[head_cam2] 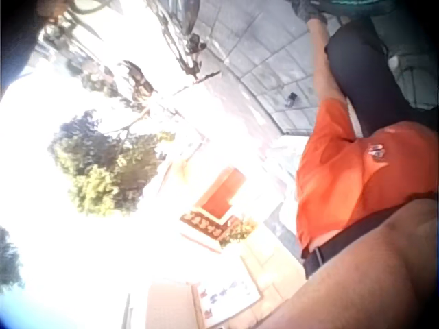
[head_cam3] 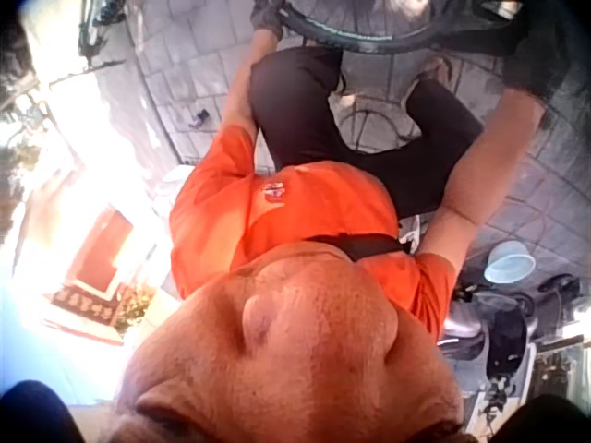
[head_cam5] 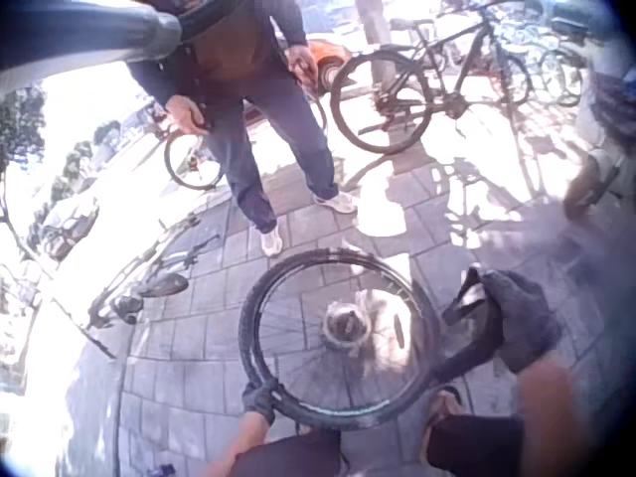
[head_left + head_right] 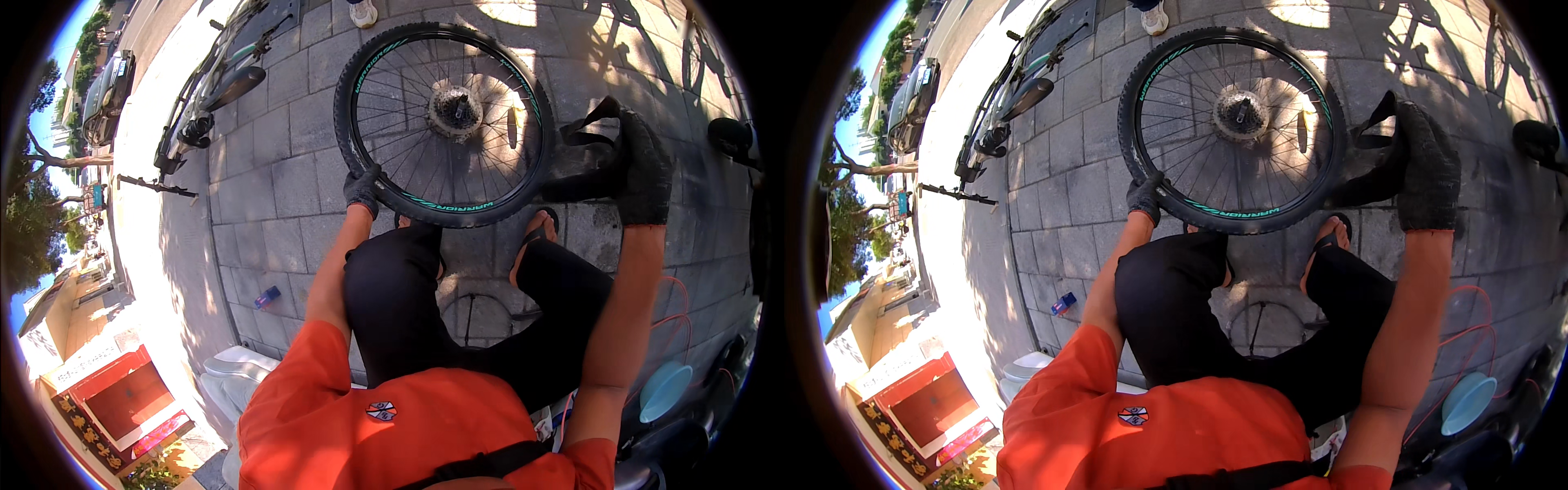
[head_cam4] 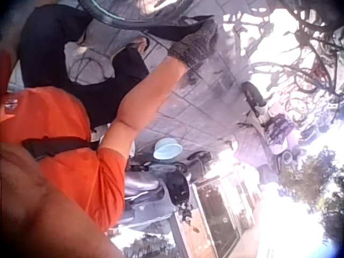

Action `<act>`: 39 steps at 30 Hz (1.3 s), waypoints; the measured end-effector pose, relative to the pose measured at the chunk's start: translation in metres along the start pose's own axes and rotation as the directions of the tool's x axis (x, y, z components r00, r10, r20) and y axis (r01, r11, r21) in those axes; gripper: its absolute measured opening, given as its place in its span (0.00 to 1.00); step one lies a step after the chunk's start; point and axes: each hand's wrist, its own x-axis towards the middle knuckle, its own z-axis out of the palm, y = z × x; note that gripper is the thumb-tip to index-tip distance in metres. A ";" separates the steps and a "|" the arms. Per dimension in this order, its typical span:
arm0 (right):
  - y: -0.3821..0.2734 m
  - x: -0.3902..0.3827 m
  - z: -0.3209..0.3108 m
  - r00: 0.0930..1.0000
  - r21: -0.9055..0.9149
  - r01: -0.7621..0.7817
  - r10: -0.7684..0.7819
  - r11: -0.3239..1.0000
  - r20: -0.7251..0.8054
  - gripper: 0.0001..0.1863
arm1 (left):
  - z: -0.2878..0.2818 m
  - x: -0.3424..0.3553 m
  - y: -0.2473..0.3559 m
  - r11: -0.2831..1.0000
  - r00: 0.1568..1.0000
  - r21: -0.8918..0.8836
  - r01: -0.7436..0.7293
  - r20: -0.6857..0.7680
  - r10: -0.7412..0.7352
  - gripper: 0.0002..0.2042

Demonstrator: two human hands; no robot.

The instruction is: The person removes a bicycle tire from the rim, then uses a hand pump to inflate the inner tube. After inflating, the person reattaches the tire to the rim.

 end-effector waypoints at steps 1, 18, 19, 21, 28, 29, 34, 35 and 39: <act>0.004 0.003 -0.004 1.000 0.039 -0.002 0.002 0.999 -0.005 0.18 | 0.008 -0.007 0.013 0.998 0.999 0.018 -0.052 0.004 0.052 0.16; -0.029 0.031 -0.039 0.955 0.248 0.000 0.073 0.969 -0.286 0.23 | 0.129 -0.200 0.225 0.463 0.678 0.524 -0.715 0.359 0.641 0.25; -0.020 0.039 -0.051 0.959 0.184 0.081 -0.026 0.980 -0.282 0.23 | 0.140 -0.214 0.224 0.427 0.648 0.517 -0.742 0.386 0.657 0.25; -0.018 0.036 -0.060 0.962 0.173 0.121 -0.072 0.977 -0.264 0.21 | 0.150 -0.244 0.214 0.351 0.595 0.525 -0.775 0.420 0.685 0.26; -0.039 0.010 -0.050 0.954 0.330 0.157 -0.057 0.931 -0.293 0.16 | 0.181 -0.304 0.235 0.294 0.532 0.446 -0.846 0.651 0.542 0.38; -0.042 0.007 -0.049 0.960 0.369 0.163 -0.061 0.915 -0.274 0.16 | 0.195 -0.313 0.241 0.112 0.490 0.514 -0.851 0.696 0.525 0.38; -0.041 0.005 -0.048 0.964 0.210 0.158 -0.104 0.965 -0.247 0.16 | 0.245 -0.344 0.245 -0.398 0.440 0.605 -0.689 0.786 0.434 0.36; -0.045 0.001 -0.049 0.964 0.146 0.143 -0.104 0.979 -0.244 0.16 | 0.247 -0.344 0.246 -0.408 0.428 0.594 -0.693 0.795 0.430 0.34; -0.046 -0.002 -0.056 0.963 0.117 0.144 -0.112 0.983 -0.245 0.18 | 0.255 -0.349 0.259 -0.420 0.445 0.586 -0.693 0.806 0.391 0.28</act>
